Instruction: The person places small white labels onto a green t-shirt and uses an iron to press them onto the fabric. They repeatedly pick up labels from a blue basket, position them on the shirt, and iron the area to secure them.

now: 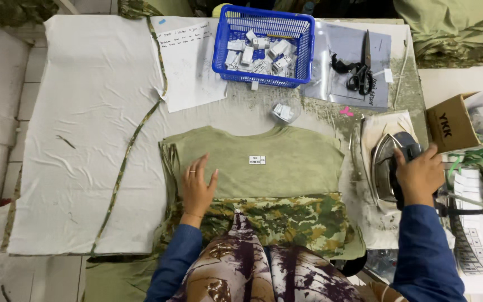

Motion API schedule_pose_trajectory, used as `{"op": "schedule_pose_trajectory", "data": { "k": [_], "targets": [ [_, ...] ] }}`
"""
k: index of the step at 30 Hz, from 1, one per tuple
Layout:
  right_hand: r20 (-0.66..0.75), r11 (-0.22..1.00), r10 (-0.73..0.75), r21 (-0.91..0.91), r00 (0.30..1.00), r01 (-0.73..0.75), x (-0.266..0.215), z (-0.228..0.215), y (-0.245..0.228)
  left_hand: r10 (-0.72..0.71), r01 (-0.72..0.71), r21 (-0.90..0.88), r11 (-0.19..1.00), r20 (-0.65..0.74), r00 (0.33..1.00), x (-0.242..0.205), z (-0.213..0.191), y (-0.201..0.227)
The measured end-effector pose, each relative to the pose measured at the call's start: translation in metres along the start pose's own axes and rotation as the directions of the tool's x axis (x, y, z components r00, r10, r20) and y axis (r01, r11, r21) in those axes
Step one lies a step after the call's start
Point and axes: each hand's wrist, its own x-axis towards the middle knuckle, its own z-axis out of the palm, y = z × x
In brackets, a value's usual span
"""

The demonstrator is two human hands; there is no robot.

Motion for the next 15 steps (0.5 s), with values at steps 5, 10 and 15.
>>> {"op": "schedule_pose_trajectory", "data": {
  "k": [5, 10, 15],
  "targets": [
    [-0.181, 0.679, -0.661, 0.268, 0.728, 0.684, -0.112, -0.053, -0.156, 0.172, -0.166, -0.082, 0.983, 0.073, 0.982, -0.028, 0.018, 0.023],
    [0.096, 0.248, -0.948, 0.821, 0.303, 0.515, -0.179, -0.077, -0.201, 0.314, -0.256, -0.256, 0.932, 0.223, 0.923, -0.066, 0.046, 0.045],
    [0.379, 0.466, -0.854, 0.862, 0.358, 0.201, -0.165, -0.104, -0.201, 0.341, -0.393, 0.013, 0.919, 0.471, 0.814, -0.074, 0.060, 0.047]
  ]
}}
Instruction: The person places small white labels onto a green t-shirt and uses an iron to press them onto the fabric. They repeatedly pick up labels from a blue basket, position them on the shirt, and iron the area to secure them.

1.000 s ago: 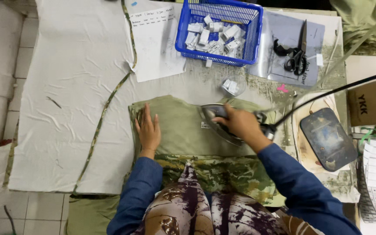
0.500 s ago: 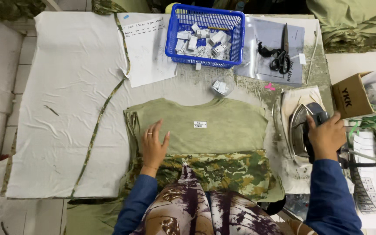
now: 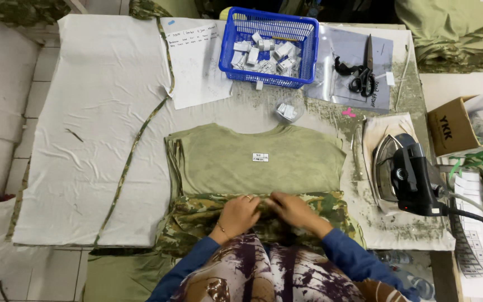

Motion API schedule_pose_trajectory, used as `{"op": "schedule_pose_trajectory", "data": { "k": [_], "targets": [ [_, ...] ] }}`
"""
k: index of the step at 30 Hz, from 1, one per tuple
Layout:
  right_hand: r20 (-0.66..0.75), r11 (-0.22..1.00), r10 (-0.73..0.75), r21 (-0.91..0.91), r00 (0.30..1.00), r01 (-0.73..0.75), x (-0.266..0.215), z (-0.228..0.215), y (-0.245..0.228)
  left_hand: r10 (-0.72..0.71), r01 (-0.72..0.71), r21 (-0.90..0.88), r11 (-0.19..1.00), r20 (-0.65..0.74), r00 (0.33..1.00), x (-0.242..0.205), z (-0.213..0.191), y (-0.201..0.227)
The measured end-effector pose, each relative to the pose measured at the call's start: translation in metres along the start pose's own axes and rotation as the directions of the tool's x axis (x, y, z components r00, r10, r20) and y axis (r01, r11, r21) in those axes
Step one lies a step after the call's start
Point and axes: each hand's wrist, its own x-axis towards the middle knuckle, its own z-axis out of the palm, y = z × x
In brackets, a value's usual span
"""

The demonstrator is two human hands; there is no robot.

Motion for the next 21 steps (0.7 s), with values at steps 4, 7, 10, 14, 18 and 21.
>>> {"op": "schedule_pose_trajectory", "data": {
  "k": [4, 7, 10, 14, 18, 21],
  "targets": [
    [-0.075, 0.721, -0.335, -0.662, 0.939, 0.205, -0.005, 0.048, 0.052, -0.074, 0.069, 0.069, 0.995, 0.072, 0.995, -0.005, -0.001, -0.014],
    [-0.314, 0.639, -0.276, -0.766, 0.908, -0.070, -0.013, 0.027, 0.084, -0.286, 0.281, 0.056, 0.958, 0.133, 0.949, -0.013, -0.029, -0.041],
    [-0.291, 0.703, 0.033, -0.673, 0.956, -0.229, -0.019, -0.024, 0.082, -0.505, 0.499, 0.092, 0.862, 0.256, 0.825, -0.010, -0.097, -0.067],
    [-0.362, 0.912, 0.388, 0.014, 0.848, -0.411, 0.020, -0.094, 0.082, -0.671, 0.693, -0.060, 0.718, 0.207, 0.712, 0.030, -0.134, -0.102],
    [-0.454, 0.873, 0.479, 0.331, 0.751, -0.357, 0.108, -0.083, 0.200, -0.715, 0.723, -0.212, 0.658, 0.127, 0.688, 0.066, -0.110, -0.128],
    [-0.386, 0.878, 0.478, 0.173, 0.789, -0.447, 0.056, -0.120, 0.046, -0.706, 0.705, -0.160, 0.691, 0.057, 0.706, 0.073, -0.097, -0.125]
  ]
}}
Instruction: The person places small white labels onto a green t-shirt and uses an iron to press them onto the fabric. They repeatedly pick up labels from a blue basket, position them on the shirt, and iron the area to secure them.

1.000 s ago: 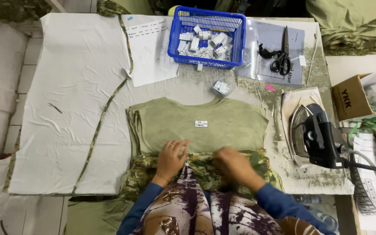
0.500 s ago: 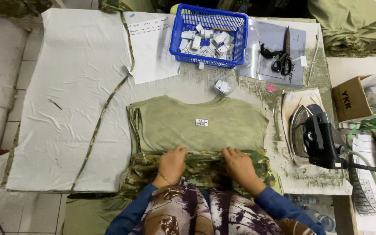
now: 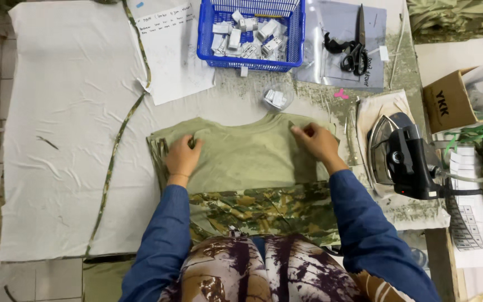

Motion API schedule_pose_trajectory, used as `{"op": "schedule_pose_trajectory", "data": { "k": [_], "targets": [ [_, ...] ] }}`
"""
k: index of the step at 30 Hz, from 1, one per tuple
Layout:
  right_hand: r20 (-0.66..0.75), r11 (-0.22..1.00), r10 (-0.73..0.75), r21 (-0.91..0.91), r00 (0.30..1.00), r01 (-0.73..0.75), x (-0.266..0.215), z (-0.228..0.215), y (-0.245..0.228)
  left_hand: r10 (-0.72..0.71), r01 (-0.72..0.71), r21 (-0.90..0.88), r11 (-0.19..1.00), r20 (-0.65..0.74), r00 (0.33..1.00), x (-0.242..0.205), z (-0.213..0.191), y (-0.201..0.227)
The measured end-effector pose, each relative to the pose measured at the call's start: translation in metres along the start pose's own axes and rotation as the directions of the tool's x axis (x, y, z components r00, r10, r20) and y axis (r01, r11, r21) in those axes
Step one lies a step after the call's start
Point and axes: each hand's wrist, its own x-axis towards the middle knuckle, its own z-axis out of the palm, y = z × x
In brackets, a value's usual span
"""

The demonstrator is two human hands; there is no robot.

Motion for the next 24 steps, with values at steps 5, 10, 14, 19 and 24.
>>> {"op": "schedule_pose_trajectory", "data": {
  "k": [5, 10, 14, 19, 24],
  "targets": [
    [-0.259, 0.857, -0.391, -0.453, 0.883, 0.247, 0.044, 0.067, 0.065, 0.211, -0.186, 0.104, 0.977, -0.346, 0.914, 0.005, 0.021, -0.015],
    [-0.300, 0.875, -0.390, -0.415, 0.871, 0.249, 0.056, 0.066, 0.061, 0.280, -0.176, 0.302, 0.937, -0.348, 0.895, 0.027, 0.022, -0.020],
    [-0.447, 0.803, -0.580, -0.456, 0.681, 0.384, 0.022, 0.066, 0.058, 0.543, -0.359, 0.450, 0.818, -0.397, 0.740, 0.016, 0.015, -0.001],
    [0.034, 0.750, -0.427, -0.546, 0.904, 0.375, -0.005, 0.032, 0.032, 0.626, -0.618, 0.351, 0.704, 0.105, 0.773, -0.029, 0.041, 0.008],
    [-0.471, 0.833, -0.536, -0.433, 0.701, 0.346, 0.082, 0.029, 0.015, 0.205, -0.082, 0.412, 0.907, -0.264, 0.943, -0.018, 0.065, 0.000]
  ]
}}
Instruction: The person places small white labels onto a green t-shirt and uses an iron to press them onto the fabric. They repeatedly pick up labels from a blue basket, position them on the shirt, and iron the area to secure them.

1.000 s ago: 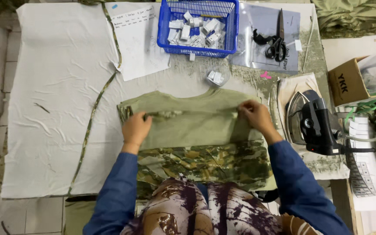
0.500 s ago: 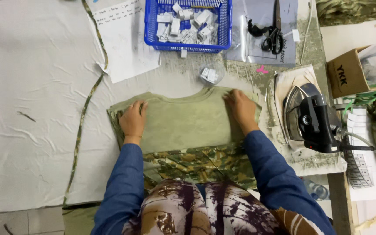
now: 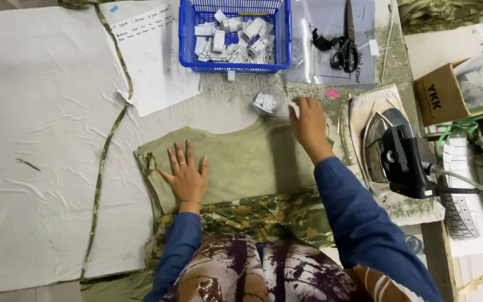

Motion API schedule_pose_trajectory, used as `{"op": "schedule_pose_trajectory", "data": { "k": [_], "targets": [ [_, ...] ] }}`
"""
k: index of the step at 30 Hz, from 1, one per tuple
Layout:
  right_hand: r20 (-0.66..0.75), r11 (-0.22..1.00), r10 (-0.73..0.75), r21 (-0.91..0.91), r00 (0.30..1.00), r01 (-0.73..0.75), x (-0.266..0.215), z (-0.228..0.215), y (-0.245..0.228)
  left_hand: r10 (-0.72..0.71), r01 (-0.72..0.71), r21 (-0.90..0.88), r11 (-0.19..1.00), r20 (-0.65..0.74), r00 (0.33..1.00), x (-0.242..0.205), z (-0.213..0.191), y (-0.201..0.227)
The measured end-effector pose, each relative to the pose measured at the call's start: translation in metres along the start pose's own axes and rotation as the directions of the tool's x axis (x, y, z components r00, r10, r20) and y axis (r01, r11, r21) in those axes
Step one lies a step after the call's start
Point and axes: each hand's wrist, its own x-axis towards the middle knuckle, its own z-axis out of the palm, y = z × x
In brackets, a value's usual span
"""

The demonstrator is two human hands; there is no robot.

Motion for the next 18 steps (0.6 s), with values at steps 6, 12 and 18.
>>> {"op": "schedule_pose_trajectory", "data": {
  "k": [6, 12, 18],
  "targets": [
    [0.394, 0.968, 0.054, -0.247, 0.918, 0.049, 0.068, 0.104, -0.003, 0.032, -0.032, 0.004, 0.999, -0.085, 0.996, 0.000, 0.001, -0.003],
    [0.546, 0.985, 0.170, -0.098, 0.821, -0.138, 0.080, 0.079, 0.008, -0.003, 0.000, -0.050, 0.999, -0.051, 0.999, 0.001, 0.003, -0.001],
    [0.488, 0.957, 0.171, 0.126, 0.856, -0.263, 0.078, 0.030, 0.000, -0.003, 0.002, -0.017, 1.000, -0.021, 1.000, -0.001, -0.003, 0.000]
  ]
}}
